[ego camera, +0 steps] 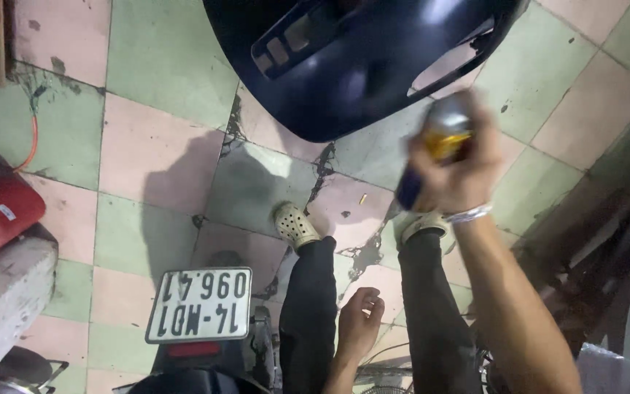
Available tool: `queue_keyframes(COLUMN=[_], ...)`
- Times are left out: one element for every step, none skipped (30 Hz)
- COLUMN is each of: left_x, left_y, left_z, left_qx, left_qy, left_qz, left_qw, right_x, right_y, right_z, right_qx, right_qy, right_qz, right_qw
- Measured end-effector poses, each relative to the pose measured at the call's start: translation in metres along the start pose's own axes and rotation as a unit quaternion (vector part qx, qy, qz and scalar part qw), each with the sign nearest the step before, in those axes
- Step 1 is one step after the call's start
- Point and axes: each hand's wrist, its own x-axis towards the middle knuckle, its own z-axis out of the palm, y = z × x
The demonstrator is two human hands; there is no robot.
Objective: Spray painting motorcycle fairings and body panels with black paint
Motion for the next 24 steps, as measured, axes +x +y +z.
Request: queue_keyframes(left_x=[0.004,0.007,0.003,0.0,-0.003,-0.002,-0.001,-0.001,0.005,0.01,0.015,0.017,0.019,0.021,0.017,0.013,0.01,0.011,0.012,0.017,0.016,0.015,0.015,0.02], left_y=[-0.006,-0.013,0.0,0.012,0.025,0.027,0.029,0.03,0.018,0.005,-0.008,-0.014,-0.019,-0.025,-0.014,-0.003,0.008,0.003,-0.002,-0.007,-0.004,-0.001,0.003,-0.009], left_z=[0.002,0.005,0.0,-0.007,-0.012,-0.013,-0.012,-0.012,-0.006,0.0,0.006,0.008,0.01,0.013,0.009,0.005,0.002,0.005,0.009,0.011,0.013,0.013,0.014,0.02], left_qx=[-0.009,-0.018,-0.017,-0.004,0.01,0.014,0.007,0.0,0.004,-0.021,-0.045,-0.044,-0.026,-0.009,-0.008,0.014,0.037,0.039,0.028,0.02,0.024,0.012,0.001,0.006], left_qy=[0.013,0.024,0.024,0.014,0.004,0.003,0.009,0.014,0.013,0.026,0.039,0.038,0.04,0.044,0.044,0.026,0.009,0.009,0.02,0.029,0.027,0.029,0.03,0.029], left_qz=[0.018,0.036,0.036,0.007,-0.021,-0.019,-0.04,-0.061,-0.059,-0.041,-0.024,-0.023,-0.001,0.02,0.02,-0.013,-0.046,-0.05,-0.039,-0.024,-0.023,-0.029,-0.035,-0.034], left_qw=[1.0,0.999,0.999,1.0,1.0,1.0,0.999,0.998,0.998,0.999,0.998,0.998,0.999,0.999,0.999,0.999,0.998,0.998,0.999,0.999,0.999,0.999,0.999,0.999], right_x=[0.009,0.016,0.01,0.005,0.0,-0.015,-0.031,-0.046,-0.028,-0.009,0.008,0.013,0.016,0.021,0.03,0.039,0.049,0.045,0.04,0.036,0.032,0.029,0.026,-0.003], right_y=[0.001,0.003,-0.006,-0.014,-0.022,-0.03,-0.039,-0.047,-0.058,-0.069,-0.08,-0.045,-0.011,0.024,0.035,0.045,0.056,0.061,0.066,0.071,0.051,0.031,0.011,0.003], right_z=[-0.006,-0.014,-0.001,0.011,0.022,0.036,0.05,0.065,0.056,0.048,0.04,0.029,0.019,0.009,-0.009,-0.027,-0.045,-0.04,-0.037,-0.034,-0.019,-0.004,0.012,0.018], right_qx=[0.003,0.005,0.005,0.017,0.029,0.028,0.055,0.082,0.081,0.122,0.161,0.161,0.093,0.02,0.02,0.011,0.003,0.004,-0.005,-0.017,-0.018,0.098,0.21,0.209], right_qy=[0.048,0.097,0.097,0.052,0.007,0.012,-0.091,-0.193,-0.188,-0.252,-0.31,-0.308,-0.159,-0.008,-0.008,0.075,0.157,0.156,0.145,0.138,0.142,0.055,-0.032,-0.028], right_qz=[0.023,0.047,0.048,-0.002,-0.051,-0.05,-0.024,0.003,0.004,0.175,0.337,0.337,0.183,0.014,0.015,0.023,0.03,0.034,0.039,0.044,0.047,-0.073,-0.193,-0.19], right_qw=[0.999,0.994,0.994,0.998,0.998,0.998,0.994,0.978,0.979,0.944,0.874,0.875,0.966,1.0,1.0,0.997,0.987,0.987,0.989,0.989,0.989,0.991,0.958,0.959])
